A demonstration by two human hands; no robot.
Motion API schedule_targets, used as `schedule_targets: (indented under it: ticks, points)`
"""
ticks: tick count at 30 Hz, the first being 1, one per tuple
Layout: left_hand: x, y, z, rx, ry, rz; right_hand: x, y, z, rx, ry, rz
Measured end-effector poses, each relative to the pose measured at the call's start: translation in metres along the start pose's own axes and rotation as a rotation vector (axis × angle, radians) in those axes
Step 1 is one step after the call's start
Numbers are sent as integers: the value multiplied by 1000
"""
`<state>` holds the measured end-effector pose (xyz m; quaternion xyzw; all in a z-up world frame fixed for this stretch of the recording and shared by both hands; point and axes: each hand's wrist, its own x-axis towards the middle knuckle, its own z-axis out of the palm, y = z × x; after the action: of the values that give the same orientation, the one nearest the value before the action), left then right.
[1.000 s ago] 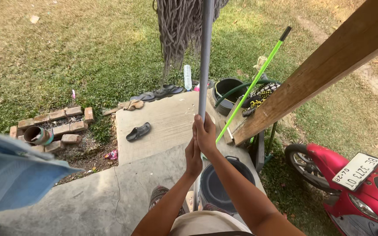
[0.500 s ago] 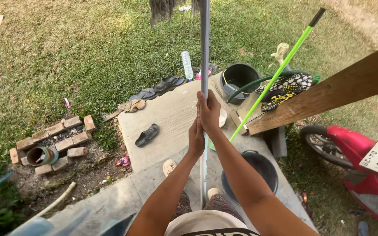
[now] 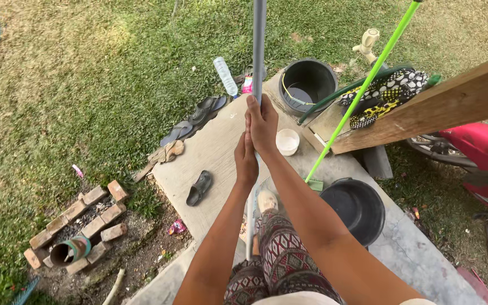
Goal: The person cleans a mop by rinsing it with water from a tap, rubbing the mop head in a bucket of soapy water, and using a PVC pipe to squeeze out excess liquid.
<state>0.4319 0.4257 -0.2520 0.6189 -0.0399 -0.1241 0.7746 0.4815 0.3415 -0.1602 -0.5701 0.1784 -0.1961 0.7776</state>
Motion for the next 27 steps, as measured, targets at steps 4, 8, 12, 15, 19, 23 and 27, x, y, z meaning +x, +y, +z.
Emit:
schedule_targets:
  ticks: [4,8,12,15,19,23,27]
  points:
    - [37,-16,-8,153,69,16,21,26,3,73,42,27]
    - [46,-24,-12,217,99,21,35,53,-4,97,96,96]
    - [57,-29,-10,502,173,-65,58,95,-23,122,155,236]
    - [60,-35,-13,650,160,-98,84,120,-48,48,64,148]
    - [59,-45,-15,715,135,-205,118,113,-65,101,118,250]
    - [74,-53,-11,760,108,-280,137,116,-63,261,194,357]
    - [105,-68,-16,819,4,-303,147,134,-59,266,271,347]
